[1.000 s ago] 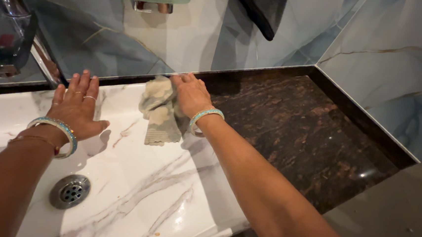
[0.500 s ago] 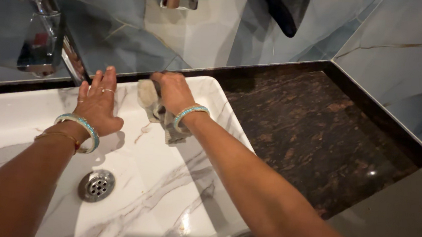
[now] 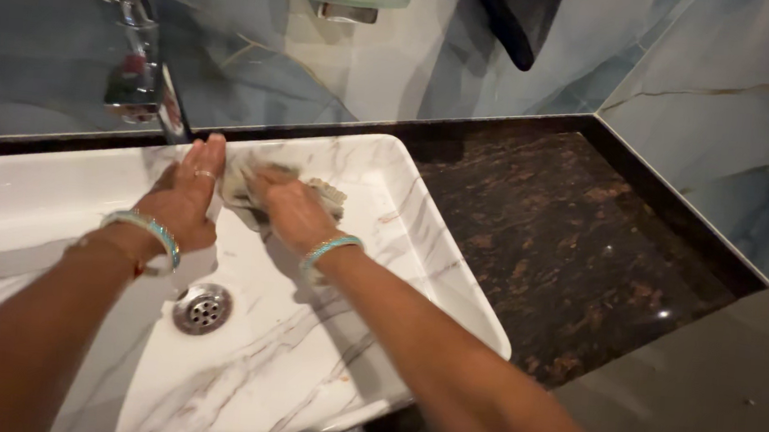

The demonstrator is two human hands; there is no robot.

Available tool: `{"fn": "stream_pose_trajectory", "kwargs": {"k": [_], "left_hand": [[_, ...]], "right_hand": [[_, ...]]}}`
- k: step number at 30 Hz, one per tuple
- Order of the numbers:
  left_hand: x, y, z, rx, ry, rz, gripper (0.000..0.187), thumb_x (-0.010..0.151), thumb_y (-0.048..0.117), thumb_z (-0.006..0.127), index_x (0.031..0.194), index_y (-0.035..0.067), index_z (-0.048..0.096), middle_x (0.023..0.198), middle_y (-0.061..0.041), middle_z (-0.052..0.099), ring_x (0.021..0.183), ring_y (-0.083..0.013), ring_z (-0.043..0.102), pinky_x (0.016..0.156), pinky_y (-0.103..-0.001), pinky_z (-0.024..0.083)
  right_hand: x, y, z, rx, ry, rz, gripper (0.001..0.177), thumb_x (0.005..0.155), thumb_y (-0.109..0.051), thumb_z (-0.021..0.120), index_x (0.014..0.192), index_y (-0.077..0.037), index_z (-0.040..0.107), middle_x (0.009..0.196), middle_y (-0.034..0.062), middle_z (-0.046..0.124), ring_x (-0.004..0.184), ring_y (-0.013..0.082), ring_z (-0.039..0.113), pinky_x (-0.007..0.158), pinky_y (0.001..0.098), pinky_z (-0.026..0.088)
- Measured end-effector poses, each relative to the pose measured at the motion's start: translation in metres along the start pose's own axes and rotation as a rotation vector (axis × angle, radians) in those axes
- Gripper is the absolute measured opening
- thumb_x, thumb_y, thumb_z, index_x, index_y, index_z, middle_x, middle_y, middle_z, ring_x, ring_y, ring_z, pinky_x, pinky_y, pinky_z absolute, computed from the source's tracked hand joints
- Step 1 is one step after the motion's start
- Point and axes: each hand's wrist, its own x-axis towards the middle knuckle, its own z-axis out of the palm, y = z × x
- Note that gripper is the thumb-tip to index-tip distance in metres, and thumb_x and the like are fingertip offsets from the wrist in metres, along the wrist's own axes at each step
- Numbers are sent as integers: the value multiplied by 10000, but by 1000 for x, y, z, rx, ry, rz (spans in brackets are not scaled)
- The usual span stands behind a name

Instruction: The person wipes the tiled floor and the area under a bathroom vanity using a cloth. They then wipe the countertop and the white vessel sink, including the faucet, with the same cloth.

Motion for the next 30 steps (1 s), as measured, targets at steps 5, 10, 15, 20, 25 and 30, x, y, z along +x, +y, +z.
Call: {"fn": "stream_pose_trajectory", "kwargs": {"k": [5,10,15,20,25,30], "left_hand": [[-68,-21,6,97,-95,-99,1046,809,231,678,1610,74,24,1620,-174,269,1589,-245,186,1280,-434,157],[-122,-42,0,51,-27,-328,984,827,414,696,1617,97,204,1663,-99,299,1501,-255,309,1260,-534,226],[-141,-70,-5,132,-131,-519,1149,787,636,682,1642,125,109,1683,-60,205,1553,-222,204,1194,-629,245],[-140,-87,2,127,-199,-546,1312,719,666,767,1612,143,-38,1688,-56,139,1550,-232,139,1193,-611,228],[-139,-98,-6,117,-287,-567,1408,693,589,867,1651,135,-60,1628,-108,348,1561,-230,259,1213,-509,348],[-149,-97,-43,48,-184,-623,1179,799,434,824,1721,204,126,1509,-147,565,1408,-278,541,1221,-447,432]], "right_hand": [[-17,-22,-54,-104,-349,110,310,874,-111,587,1134,-116,755,1276,90,684,1187,302,653,1006,421,531],[-18,-10,-50,-94,-274,-71,342,944,-262,590,1243,-124,679,1396,52,603,1278,287,566,1021,439,488],[-13,8,18,23,-257,-175,480,1062,-321,471,1483,-91,479,1589,89,432,1466,295,400,1143,498,352],[16,-26,84,2,-242,-229,487,1072,-345,466,1487,-93,498,1626,74,392,1516,269,326,1183,508,311],[33,-84,102,198,-128,-188,354,1002,-282,599,1285,-87,684,1467,46,620,1362,227,556,1163,382,415],[50,-122,73,604,-106,421,225,944,-238,694,1129,-139,776,1217,28,756,1059,221,740,1027,334,545]]}}
